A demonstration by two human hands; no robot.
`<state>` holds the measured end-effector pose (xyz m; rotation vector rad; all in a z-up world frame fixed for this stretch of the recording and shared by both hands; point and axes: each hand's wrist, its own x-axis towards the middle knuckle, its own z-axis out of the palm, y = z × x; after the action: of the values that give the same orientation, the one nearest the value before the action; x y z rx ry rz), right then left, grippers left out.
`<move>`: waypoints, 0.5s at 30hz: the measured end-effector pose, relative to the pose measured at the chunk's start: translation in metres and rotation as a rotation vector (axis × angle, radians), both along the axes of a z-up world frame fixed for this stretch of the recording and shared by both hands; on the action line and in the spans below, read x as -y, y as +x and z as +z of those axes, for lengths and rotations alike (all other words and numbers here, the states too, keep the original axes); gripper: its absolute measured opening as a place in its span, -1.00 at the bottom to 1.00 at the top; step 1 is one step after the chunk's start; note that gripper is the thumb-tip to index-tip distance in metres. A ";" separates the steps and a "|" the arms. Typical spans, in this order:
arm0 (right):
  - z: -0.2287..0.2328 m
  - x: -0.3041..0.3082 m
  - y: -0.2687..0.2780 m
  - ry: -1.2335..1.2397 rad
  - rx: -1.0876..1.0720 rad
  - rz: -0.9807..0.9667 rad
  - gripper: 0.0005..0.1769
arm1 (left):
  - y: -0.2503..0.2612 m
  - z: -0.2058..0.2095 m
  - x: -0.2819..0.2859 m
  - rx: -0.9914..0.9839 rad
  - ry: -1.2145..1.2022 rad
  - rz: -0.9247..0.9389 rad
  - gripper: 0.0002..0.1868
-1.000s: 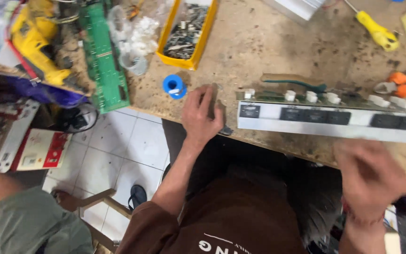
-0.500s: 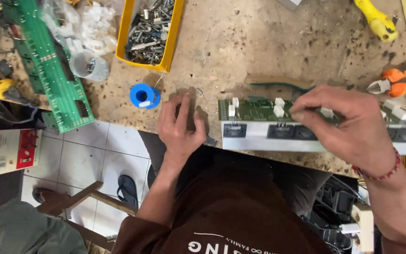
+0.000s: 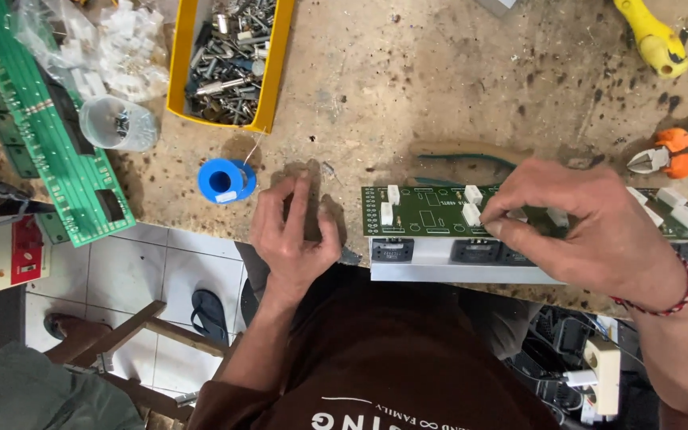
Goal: Soldering electronic components onto a circuit board and using pliers to trim leads.
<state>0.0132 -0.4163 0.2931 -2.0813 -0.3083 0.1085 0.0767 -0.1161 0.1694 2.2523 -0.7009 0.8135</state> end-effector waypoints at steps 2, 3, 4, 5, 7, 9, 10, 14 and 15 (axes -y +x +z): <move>-0.002 0.004 0.002 0.007 -0.008 0.037 -0.88 | -0.001 0.002 0.001 -0.011 0.001 0.007 -0.63; -0.002 0.005 0.003 0.016 -0.011 0.075 -0.87 | -0.001 0.003 0.001 -0.016 0.004 0.015 -0.62; -0.003 0.007 0.004 0.016 -0.011 0.076 -0.87 | -0.001 0.002 0.001 -0.016 0.004 0.015 -0.62; -0.004 0.008 0.004 0.007 -0.037 0.095 -0.86 | -0.001 0.001 0.000 -0.015 0.003 0.009 -0.60; -0.003 0.010 0.005 -0.004 -0.067 0.113 -0.84 | -0.002 0.001 0.000 -0.016 0.002 0.001 -0.57; -0.001 0.012 0.007 -0.057 -0.139 0.090 -0.84 | -0.001 0.003 0.001 -0.018 0.013 0.018 -0.61; 0.002 0.012 0.008 -0.057 -0.138 0.090 -0.84 | -0.001 0.004 0.001 -0.017 0.014 0.018 -0.61; 0.005 0.012 0.011 -0.101 -0.209 0.106 -0.85 | -0.001 0.005 0.002 -0.022 0.016 0.011 -0.60; 0.005 0.012 0.013 -0.134 -0.204 0.124 -0.85 | -0.001 0.005 0.002 -0.024 0.018 0.010 -0.62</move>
<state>0.0258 -0.4286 0.2981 -2.1611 -0.3114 0.4236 0.0759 -0.1178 0.1747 2.2797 -0.6896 0.7868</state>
